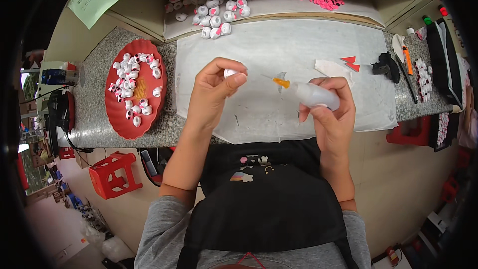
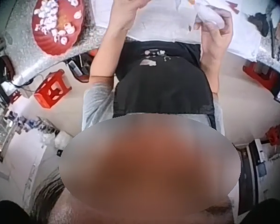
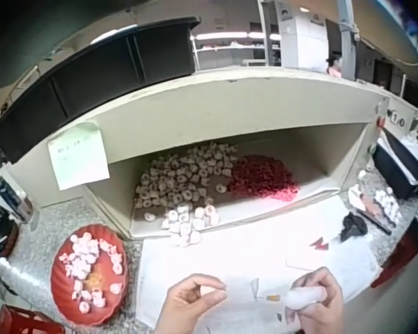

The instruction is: Applying glue and attaching small pink bows to white Hello Kitty heads.

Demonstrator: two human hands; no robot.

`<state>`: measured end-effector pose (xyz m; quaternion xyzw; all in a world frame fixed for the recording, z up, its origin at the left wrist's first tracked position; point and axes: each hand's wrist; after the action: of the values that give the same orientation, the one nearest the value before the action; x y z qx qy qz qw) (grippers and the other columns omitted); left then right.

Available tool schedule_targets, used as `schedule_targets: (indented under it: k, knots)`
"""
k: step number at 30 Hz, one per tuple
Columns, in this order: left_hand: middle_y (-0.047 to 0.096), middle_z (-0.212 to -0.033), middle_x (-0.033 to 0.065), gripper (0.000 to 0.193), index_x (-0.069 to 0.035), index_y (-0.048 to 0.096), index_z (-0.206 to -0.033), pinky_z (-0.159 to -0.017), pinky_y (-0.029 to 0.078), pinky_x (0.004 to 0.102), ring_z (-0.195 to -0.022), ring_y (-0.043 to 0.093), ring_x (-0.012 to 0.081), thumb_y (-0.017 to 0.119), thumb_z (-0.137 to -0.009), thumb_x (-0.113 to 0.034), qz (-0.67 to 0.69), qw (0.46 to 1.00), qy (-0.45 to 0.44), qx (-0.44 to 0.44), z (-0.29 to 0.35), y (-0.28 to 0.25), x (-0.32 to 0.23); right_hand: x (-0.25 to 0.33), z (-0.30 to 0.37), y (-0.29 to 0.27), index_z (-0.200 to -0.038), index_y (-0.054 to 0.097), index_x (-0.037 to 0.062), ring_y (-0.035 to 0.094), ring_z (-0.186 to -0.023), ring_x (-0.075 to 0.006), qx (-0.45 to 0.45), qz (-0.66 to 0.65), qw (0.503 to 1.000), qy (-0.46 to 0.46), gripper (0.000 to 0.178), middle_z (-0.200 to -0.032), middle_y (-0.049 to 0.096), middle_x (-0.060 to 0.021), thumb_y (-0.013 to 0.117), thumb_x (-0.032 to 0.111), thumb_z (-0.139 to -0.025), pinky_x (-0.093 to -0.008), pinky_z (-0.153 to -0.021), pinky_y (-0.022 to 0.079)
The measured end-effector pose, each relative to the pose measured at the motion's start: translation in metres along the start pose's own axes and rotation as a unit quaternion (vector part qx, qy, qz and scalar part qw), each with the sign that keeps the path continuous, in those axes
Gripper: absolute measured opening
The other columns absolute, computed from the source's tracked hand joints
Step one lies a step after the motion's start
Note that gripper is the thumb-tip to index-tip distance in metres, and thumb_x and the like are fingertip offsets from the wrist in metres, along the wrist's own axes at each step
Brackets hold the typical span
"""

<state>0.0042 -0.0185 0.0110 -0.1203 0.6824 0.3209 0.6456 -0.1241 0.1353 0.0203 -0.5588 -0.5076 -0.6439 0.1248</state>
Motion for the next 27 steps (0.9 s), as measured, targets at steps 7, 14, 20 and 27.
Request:
schedule_targets:
  k: [7,14,20,27]
  knots:
    - [0.050,-0.103,0.0146,0.035,-0.001,0.043,-0.109,-0.074,0.042,0.0265,-0.080,0.054,0.0166,0.051,-0.076,-0.006,0.207,0.978,-0.027,-0.029,0.010,0.013,0.011,-0.007,-0.006,0.020,-0.087,0.043,0.0031,0.044,-0.074,-0.0121,-0.150,-0.071,0.985,-0.038,0.025,-0.085,0.042,-0.0083,0.058,0.005,-0.067,-0.0213,-0.058,0.038]
    - [0.049,-0.103,0.0180,0.036,0.000,0.039,-0.108,-0.076,0.042,0.0290,-0.084,0.054,0.0191,0.052,-0.074,-0.002,0.166,0.981,0.074,-0.067,0.014,0.012,0.023,-0.016,0.001,0.016,-0.084,0.046,0.0029,0.048,-0.072,-0.0165,-0.016,0.239,0.939,-0.246,0.035,-0.084,0.045,-0.0093,0.068,0.000,-0.057,-0.0264,-0.062,0.041]
    - [0.049,-0.102,0.0170,0.033,0.001,0.041,-0.102,-0.080,0.042,0.0318,-0.087,0.052,0.0195,0.053,-0.072,0.003,0.158,0.981,0.083,-0.073,0.015,0.008,0.027,-0.017,0.005,0.023,-0.081,0.046,0.0048,0.046,-0.069,-0.0160,0.000,0.319,0.911,-0.261,0.034,-0.080,0.046,-0.0067,0.069,0.007,-0.057,-0.0271,-0.062,0.038]
    - [0.049,-0.101,0.0157,0.033,0.001,0.041,-0.102,-0.082,0.041,0.0350,-0.090,0.051,0.0196,0.053,-0.071,0.003,0.150,0.982,0.091,-0.064,0.015,0.007,0.029,-0.017,0.006,0.026,-0.082,0.046,0.0063,0.047,-0.067,-0.0162,0.022,0.343,0.899,-0.272,0.035,-0.080,0.046,-0.0066,0.070,0.007,-0.057,-0.0270,-0.058,0.039]
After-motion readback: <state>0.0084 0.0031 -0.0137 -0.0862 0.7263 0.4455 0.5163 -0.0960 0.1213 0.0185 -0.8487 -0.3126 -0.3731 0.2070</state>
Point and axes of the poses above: each hand's wrist, its own z-axis away from the middle knuckle, its own y-axis out of the palm, x = y × z
